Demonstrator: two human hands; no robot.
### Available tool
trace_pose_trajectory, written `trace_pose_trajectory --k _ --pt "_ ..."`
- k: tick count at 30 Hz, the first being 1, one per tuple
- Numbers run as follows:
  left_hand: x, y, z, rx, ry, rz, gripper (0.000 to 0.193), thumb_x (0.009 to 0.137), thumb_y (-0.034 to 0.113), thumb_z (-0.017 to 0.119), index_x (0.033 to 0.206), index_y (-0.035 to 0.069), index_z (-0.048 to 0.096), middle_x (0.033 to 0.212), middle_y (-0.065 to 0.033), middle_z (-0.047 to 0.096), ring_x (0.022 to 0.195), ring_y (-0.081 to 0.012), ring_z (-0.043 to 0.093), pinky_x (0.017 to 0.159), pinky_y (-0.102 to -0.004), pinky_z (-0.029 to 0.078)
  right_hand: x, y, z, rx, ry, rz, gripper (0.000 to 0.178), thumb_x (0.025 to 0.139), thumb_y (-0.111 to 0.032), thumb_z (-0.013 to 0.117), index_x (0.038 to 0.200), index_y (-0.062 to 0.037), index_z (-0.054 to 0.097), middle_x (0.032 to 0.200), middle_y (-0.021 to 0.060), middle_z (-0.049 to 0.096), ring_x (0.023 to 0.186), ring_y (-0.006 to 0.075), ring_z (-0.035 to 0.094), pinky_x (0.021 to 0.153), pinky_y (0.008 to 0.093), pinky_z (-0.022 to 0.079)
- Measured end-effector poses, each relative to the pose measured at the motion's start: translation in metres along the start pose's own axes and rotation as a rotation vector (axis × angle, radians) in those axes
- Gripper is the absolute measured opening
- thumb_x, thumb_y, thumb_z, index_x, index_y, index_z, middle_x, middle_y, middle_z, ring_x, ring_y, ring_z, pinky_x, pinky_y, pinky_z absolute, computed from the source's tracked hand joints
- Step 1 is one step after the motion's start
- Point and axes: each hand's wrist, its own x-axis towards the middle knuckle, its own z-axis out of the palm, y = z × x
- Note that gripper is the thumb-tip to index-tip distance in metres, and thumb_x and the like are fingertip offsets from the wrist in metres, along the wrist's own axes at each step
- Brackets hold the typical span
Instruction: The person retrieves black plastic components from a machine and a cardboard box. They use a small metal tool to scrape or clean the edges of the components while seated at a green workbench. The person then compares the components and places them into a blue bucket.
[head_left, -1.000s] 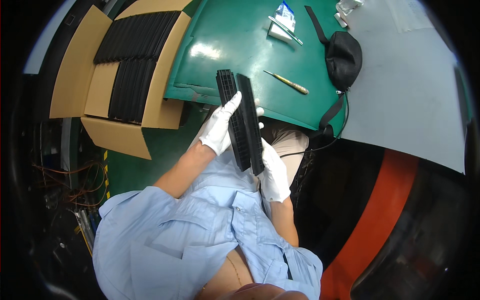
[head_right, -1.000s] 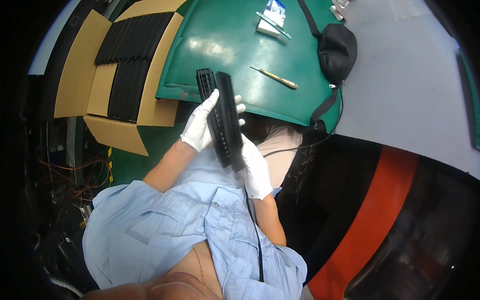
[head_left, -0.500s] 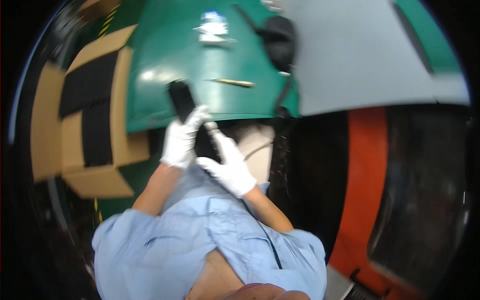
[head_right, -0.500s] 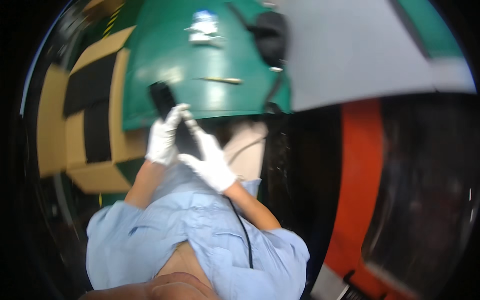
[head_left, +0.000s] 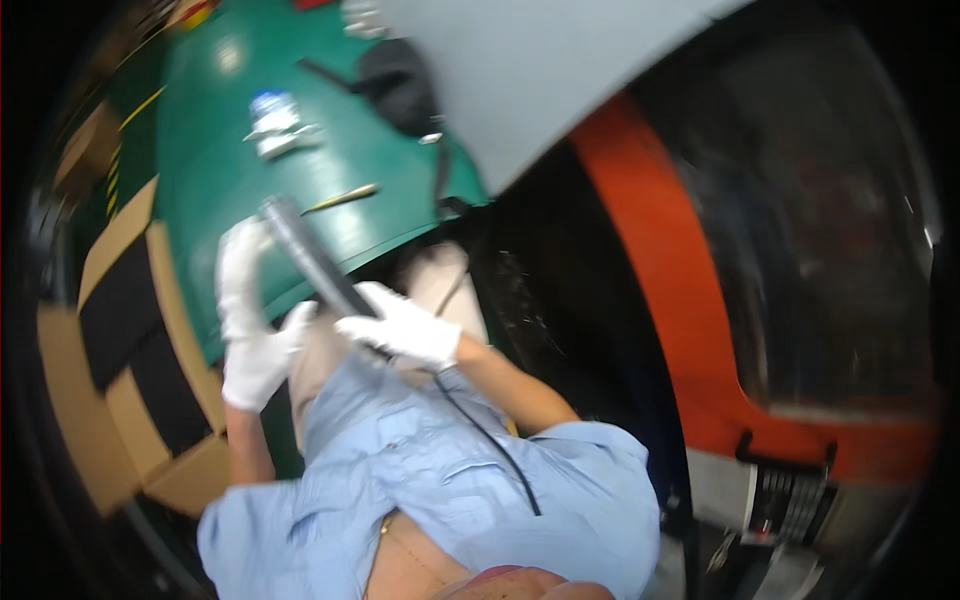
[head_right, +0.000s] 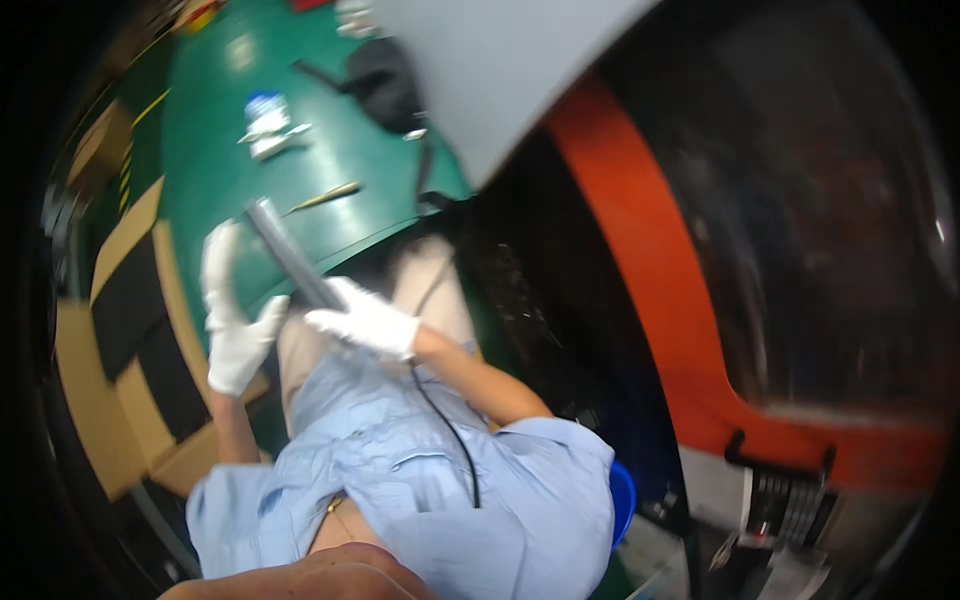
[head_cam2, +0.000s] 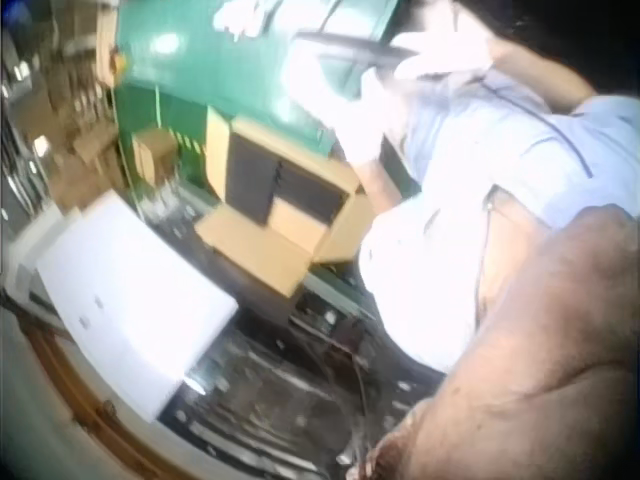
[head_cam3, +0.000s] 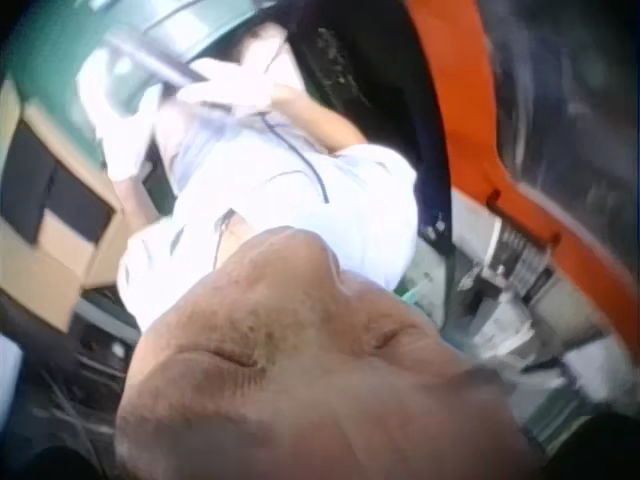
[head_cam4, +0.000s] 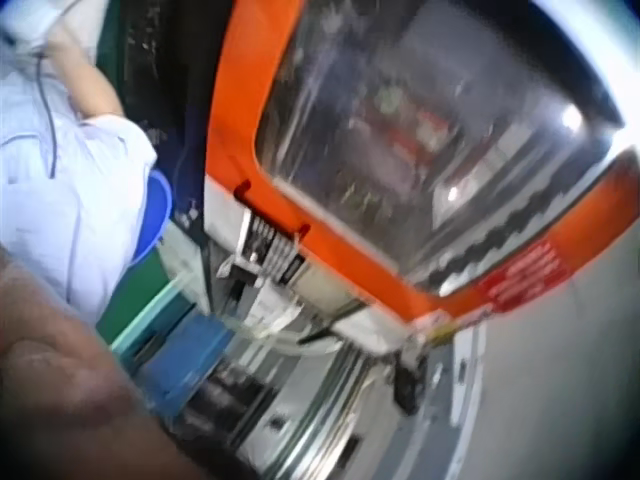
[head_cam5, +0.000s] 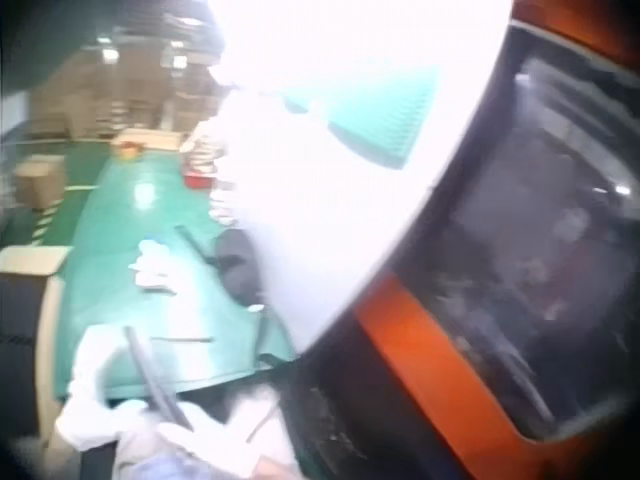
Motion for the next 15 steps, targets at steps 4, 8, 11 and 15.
trace_pose_trajectory --k 4,8,11,15 --pt "0.001 0.001 -0.018 0.393 -0.295 0.462 0.043 0.083 0.014 0.055 0.126 0.016 0.061 0.113 -0.0091 0.062 0.112 -0.0252 0.059 0.106 -0.0491 0.041 -0.007 -0.047 0.008 0.190 -0.292 0.240 0.042 0.095 -0.036 0.069 0.119 -0.0054 0.052 0.086 0.0025 0.059 0.061 0.0088 0.056 0.054 0.0241 0.047" --pt "-0.027 -0.033 -0.028 0.349 -0.306 0.273 0.034 0.078 0.012 0.067 0.111 0.010 0.059 0.091 -0.0036 0.060 0.089 -0.0227 0.062 0.094 -0.0370 0.047 0.007 -0.057 0.000 0.335 -0.479 0.234 0.068 0.101 -0.059 0.045 0.137 -0.0007 0.052 0.100 0.0132 0.067 0.077 0.0228 0.068 0.069 0.0316 0.056" --pt "-0.047 -0.030 -0.024 -0.396 -0.069 -0.520 0.045 0.084 0.016 0.080 0.119 0.004 0.055 0.097 -0.0054 0.064 0.094 -0.0185 0.064 0.084 -0.0337 0.051 0.031 -0.036 -0.009 0.402 -0.386 0.167 0.075 0.101 -0.059 0.044 0.143 0.0029 0.047 0.110 0.0178 0.068 0.092 0.0225 0.069 0.084 0.0327 0.056" --pt "-0.061 -0.028 -0.018 -1.217 0.146 -1.001 0.045 0.089 0.017 0.074 0.124 0.001 0.051 0.097 -0.0058 0.064 0.090 -0.0148 0.065 0.083 -0.0305 0.053 0.046 0.008 0.039 -0.045 -0.176 -0.039 0.064 0.100 -0.041 0.061 0.146 0.0006 0.046 0.131 0.0133 0.062 0.122 0.0198 0.058 0.104 0.0303 0.044"
